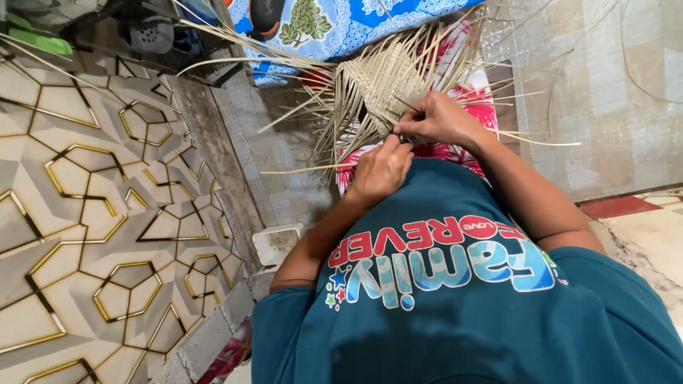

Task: The person weaves a basket using dried palm leaves by hand. They interlace the leaves to form a pattern and occasionally use a wooden tool to tighten the weave.

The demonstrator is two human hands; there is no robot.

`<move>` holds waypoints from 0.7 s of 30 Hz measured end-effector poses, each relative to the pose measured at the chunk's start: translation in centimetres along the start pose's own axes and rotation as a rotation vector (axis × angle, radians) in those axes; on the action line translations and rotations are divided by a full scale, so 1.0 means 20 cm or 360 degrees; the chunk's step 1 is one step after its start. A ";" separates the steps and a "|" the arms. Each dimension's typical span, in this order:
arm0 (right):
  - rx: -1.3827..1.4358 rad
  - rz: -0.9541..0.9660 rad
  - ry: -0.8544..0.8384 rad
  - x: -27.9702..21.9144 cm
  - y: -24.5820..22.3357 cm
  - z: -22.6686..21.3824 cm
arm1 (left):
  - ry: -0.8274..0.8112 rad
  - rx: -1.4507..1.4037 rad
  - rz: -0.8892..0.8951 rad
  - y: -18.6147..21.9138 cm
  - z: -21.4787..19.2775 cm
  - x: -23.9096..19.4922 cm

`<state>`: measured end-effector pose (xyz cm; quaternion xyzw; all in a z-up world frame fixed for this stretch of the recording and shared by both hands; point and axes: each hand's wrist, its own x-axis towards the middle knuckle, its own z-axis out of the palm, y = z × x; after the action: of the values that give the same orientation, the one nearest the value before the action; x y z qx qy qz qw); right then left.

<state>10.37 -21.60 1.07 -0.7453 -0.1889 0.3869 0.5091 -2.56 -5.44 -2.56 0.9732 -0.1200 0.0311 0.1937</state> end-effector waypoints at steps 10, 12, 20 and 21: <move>0.0277 0.0094 -0.0208 0.07 0.03 -0.03 | 0.0064 -0.0064 0.0029 0.02 0.04 0.01; 0.0259 0.0092 -0.0209 0.07 0.03 -0.04 | 0.0052 -0.0074 0.0028 0.01 0.04 0.00; 0.0074 -0.0060 0.0041 0.05 0.05 -0.01 | 0.0117 -0.0110 -0.0008 0.04 -0.14 0.05; -0.0024 -0.0150 0.0171 0.07 0.07 -0.01 | 0.0125 -0.0125 -0.0027 0.04 -0.17 0.06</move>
<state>11.19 -21.32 -0.67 -0.7592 -0.1990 0.3204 0.5305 -1.66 -5.15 0.96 0.9638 -0.1053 0.0628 0.2367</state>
